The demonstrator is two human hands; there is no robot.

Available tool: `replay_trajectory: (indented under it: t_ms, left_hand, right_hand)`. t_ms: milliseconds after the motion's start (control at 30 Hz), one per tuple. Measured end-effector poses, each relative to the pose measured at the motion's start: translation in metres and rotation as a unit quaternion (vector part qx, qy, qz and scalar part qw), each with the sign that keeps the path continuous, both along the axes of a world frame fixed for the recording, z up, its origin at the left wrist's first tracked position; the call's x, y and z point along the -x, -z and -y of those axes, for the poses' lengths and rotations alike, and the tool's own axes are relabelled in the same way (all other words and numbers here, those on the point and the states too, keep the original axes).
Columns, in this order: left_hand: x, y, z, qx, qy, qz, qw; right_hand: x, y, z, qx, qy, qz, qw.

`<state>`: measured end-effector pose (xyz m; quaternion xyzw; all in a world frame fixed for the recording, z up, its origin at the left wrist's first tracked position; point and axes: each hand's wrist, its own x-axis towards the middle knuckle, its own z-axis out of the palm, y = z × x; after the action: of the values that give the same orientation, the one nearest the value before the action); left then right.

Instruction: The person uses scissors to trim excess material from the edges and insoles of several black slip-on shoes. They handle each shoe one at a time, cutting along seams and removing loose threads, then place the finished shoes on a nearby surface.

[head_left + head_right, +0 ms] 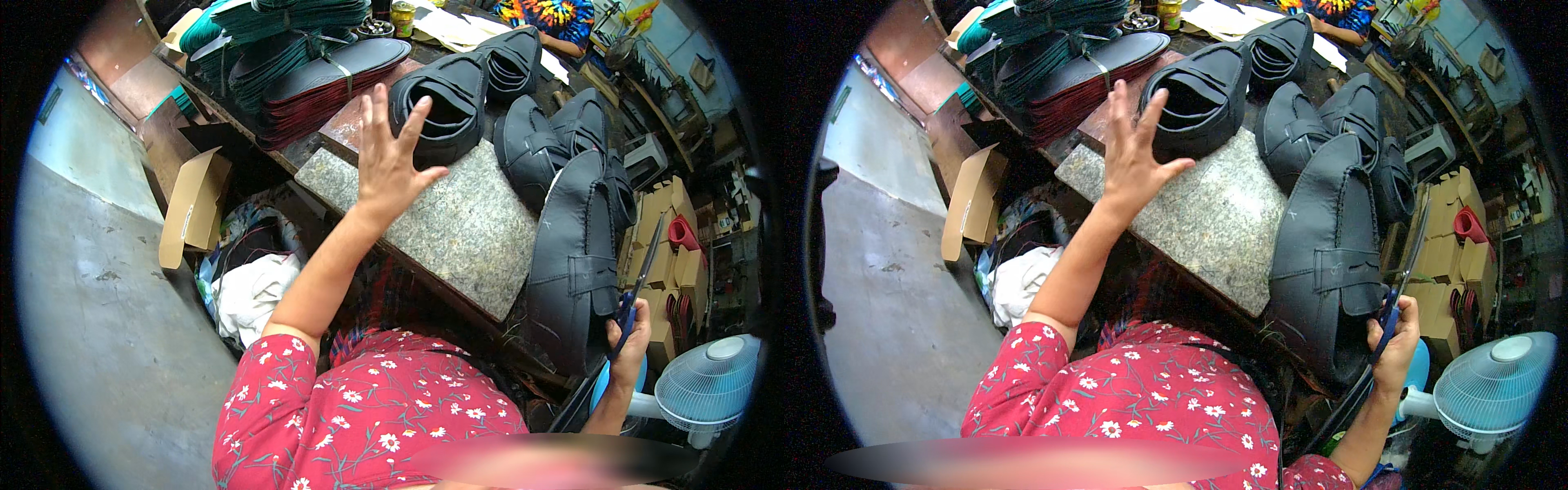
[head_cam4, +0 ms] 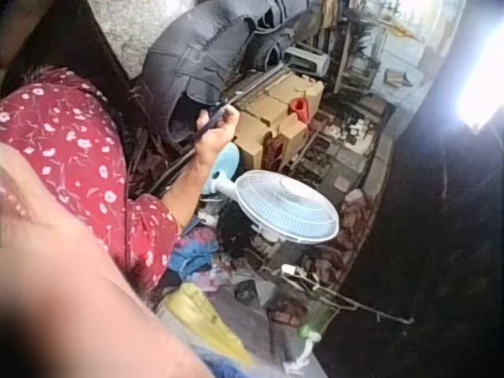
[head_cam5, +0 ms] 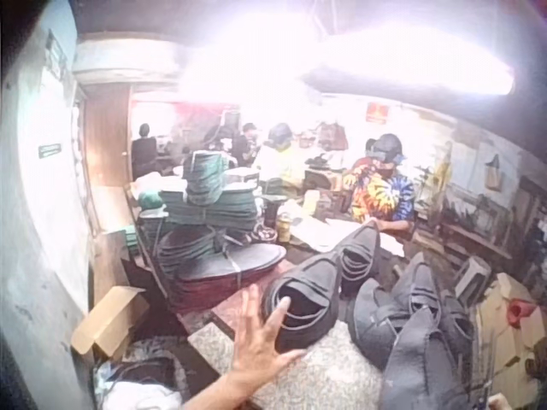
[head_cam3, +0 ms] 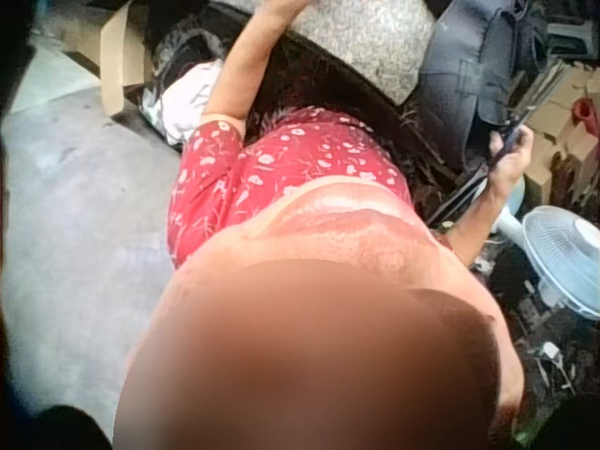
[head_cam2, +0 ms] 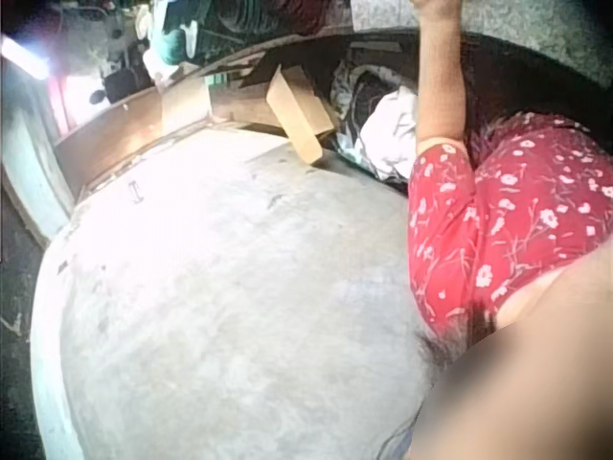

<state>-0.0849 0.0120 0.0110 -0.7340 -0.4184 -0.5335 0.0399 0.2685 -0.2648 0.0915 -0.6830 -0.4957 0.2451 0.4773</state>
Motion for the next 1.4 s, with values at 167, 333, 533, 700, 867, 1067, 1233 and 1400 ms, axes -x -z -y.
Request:
replay_trajectory:
  t_ms: [167,333,533,700,867,1067,1233,1400]
  left_hand:
    - [0.019,0.008,-0.032,0.067,0.054,0.085,0.993]
    - [0.045,0.013,-0.034,0.08,0.061,0.177,0.979]
    - [0.049,0.016,-0.033,0.086,0.065,0.174,0.979]
    - [0.034,0.008,-0.015,0.044,-0.012,0.131,0.99]
    - [-0.003,0.005,0.015,0.003,-0.075,-0.062,0.995]
    - [-0.04,0.007,0.039,-0.136,0.005,-0.098,0.986]
    - [-0.075,0.022,0.056,-0.113,0.194,-0.184,0.957]
    - [-0.081,0.026,0.058,-0.005,0.266,-0.238,0.934]
  right_hand:
    - [-0.009,0.02,0.007,-0.002,0.029,-0.007,1.0]
    - [-0.007,0.029,0.013,-0.017,0.085,-0.024,0.996]
    - [-0.008,0.023,0.005,-0.01,0.058,-0.084,0.995]
    - [-0.016,0.023,0.012,-0.021,0.033,-0.017,0.999]
    - [-0.028,0.01,0.03,-0.042,0.101,-0.016,0.994]
    - [-0.041,0.0,0.05,0.017,0.152,0.083,0.985]
    - [-0.045,0.036,0.039,0.128,0.129,0.012,0.983]
    - [-0.048,0.062,0.015,0.032,0.138,0.027,0.99]
